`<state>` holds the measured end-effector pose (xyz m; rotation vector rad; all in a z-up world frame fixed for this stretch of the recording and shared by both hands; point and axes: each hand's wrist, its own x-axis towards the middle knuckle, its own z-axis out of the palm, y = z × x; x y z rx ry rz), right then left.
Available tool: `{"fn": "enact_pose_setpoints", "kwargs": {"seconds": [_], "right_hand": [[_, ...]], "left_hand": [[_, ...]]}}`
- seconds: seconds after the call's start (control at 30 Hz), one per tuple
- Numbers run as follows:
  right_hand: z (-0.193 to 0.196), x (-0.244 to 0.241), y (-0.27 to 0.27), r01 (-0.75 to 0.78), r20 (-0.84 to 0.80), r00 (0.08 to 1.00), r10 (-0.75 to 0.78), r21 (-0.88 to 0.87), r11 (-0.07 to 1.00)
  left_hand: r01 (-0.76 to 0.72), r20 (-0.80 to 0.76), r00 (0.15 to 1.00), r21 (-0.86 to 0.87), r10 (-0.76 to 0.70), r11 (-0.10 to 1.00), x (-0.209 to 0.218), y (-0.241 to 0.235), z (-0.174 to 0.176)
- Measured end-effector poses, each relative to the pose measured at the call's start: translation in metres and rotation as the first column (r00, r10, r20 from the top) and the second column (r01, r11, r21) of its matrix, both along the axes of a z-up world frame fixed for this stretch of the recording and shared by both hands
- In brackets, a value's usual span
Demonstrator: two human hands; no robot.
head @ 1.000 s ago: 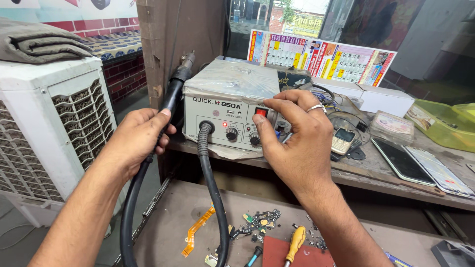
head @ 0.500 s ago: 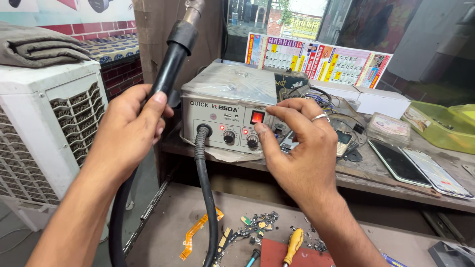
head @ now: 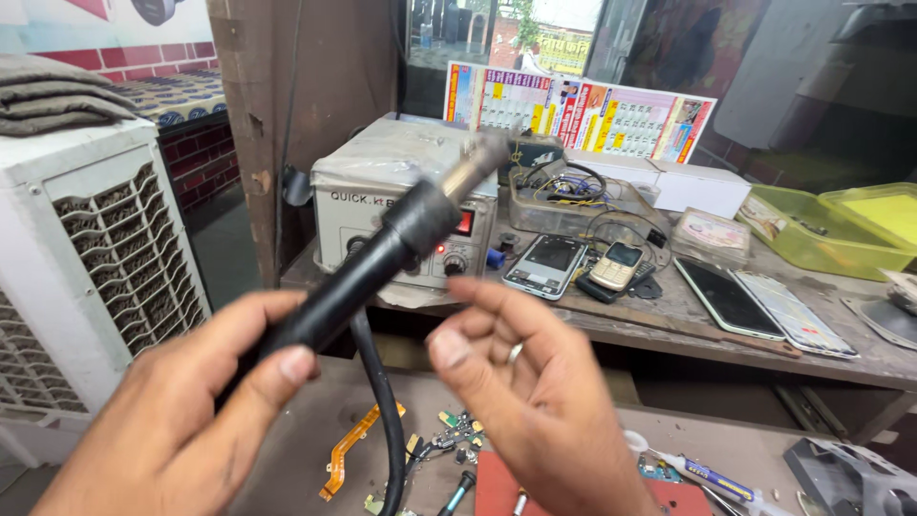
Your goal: The person uses a soldering iron and tweezers to remove a small component from a circuit board. They clean the soldering iron tip on a sponge and switch to a hot air rework station to heat and remove additional components from the board.
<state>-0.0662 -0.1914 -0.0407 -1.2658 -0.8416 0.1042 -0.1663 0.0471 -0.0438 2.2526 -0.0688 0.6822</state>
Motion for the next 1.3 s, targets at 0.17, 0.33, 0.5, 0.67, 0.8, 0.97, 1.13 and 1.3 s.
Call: {"fn": "enact_pose_setpoints", "kwargs": {"seconds": [0.17,0.33,0.5,0.67,0.8,0.97,1.13,1.3], "right_hand": [[-0.016,-0.007,-0.001,-0.11,-0.299,0.948,0.105,0.0,0.994],[-0.033,-0.005,0.003,-0.14,-0.552,0.791,0.264,0.257,0.956],[-0.054,-0.007,0.008,-0.115,-0.645,0.714,0.272,0.275,0.954],[-0.074,-0.002,0.007,0.038,-0.754,0.628,0.191,0.274,0.961],[-0.089,-0.002,-0.007,0.026,-0.707,0.657,0.262,0.369,0.929],[-0.105,-0.015,-0.025,0.243,-0.826,0.561,0.058,0.231,0.942],[-0.113,-0.031,-0.048,0.207,-0.839,0.538,0.076,0.219,0.954],[-0.131,-0.042,-0.074,0.166,-0.814,0.549,0.19,0.329,0.93]], "left_hand": [[-0.123,-0.372,0.913,0.134,0.165,0.983,0.005,0.003,-0.023],[0.052,-0.222,0.975,0.16,-0.016,0.986,0.006,0.013,-0.045],[0.213,-0.223,0.96,0.19,-0.169,0.958,0.009,0.012,-0.053],[-0.296,0.458,0.882,0.355,0.111,0.887,0.004,-0.007,-0.066],[-0.178,0.427,0.851,-0.313,0.305,0.933,0.02,-0.03,-0.108],[0.039,0.0,0.995,-0.915,-0.097,0.401,0.045,-0.047,-0.171],[0.203,0.135,0.918,-0.968,-0.372,0.148,0.062,-0.089,-0.211],[0.566,0.402,0.803,-0.745,-0.439,0.353,0.047,-0.138,-0.181]]}}
